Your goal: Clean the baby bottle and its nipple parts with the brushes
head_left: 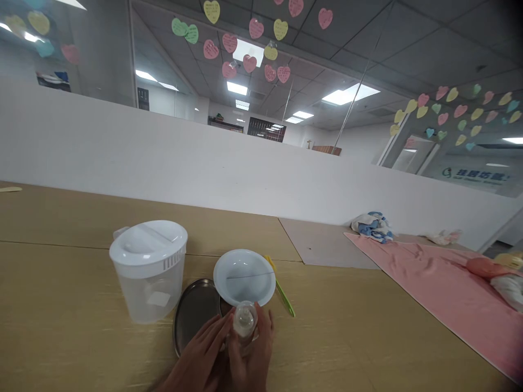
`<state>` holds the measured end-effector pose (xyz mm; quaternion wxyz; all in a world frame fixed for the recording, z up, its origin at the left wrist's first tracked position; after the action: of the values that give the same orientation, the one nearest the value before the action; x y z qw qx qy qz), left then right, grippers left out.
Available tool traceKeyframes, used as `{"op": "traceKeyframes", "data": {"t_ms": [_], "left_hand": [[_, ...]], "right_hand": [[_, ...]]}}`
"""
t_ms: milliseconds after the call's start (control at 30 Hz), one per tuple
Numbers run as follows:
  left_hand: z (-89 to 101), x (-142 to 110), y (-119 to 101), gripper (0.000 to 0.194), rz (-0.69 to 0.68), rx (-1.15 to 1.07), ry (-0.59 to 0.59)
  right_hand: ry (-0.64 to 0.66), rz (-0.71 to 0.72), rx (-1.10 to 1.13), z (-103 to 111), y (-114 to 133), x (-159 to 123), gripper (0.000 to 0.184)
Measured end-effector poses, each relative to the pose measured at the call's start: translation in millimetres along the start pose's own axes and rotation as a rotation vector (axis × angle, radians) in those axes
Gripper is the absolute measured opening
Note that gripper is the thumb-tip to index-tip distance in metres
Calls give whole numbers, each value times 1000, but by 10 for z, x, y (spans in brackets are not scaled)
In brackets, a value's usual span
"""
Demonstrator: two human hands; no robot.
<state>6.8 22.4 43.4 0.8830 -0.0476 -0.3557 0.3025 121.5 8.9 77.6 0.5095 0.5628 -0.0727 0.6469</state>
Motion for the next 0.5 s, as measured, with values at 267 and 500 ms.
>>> {"op": "traceKeyframes", "data": {"t_ms": [267,500], "left_hand": [[-59,-30,22,84,17,32,27],[1,-13,-37,82,14,48,-18]], "right_hand": [[11,29,-92,20,29,24,51],[6,13,-107,20,6,25,52]]}}
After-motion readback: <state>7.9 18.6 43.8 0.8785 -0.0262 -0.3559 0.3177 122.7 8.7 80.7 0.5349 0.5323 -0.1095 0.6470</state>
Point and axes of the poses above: each hand's wrist, its own x-axis towards the middle knuckle, its own z-axis out of the back of the hand, y = z × x, the point moved 9 cm from there along x, towards the middle knuckle, and after that the axes turned 3 degrees about y, right-handed, at the moved point
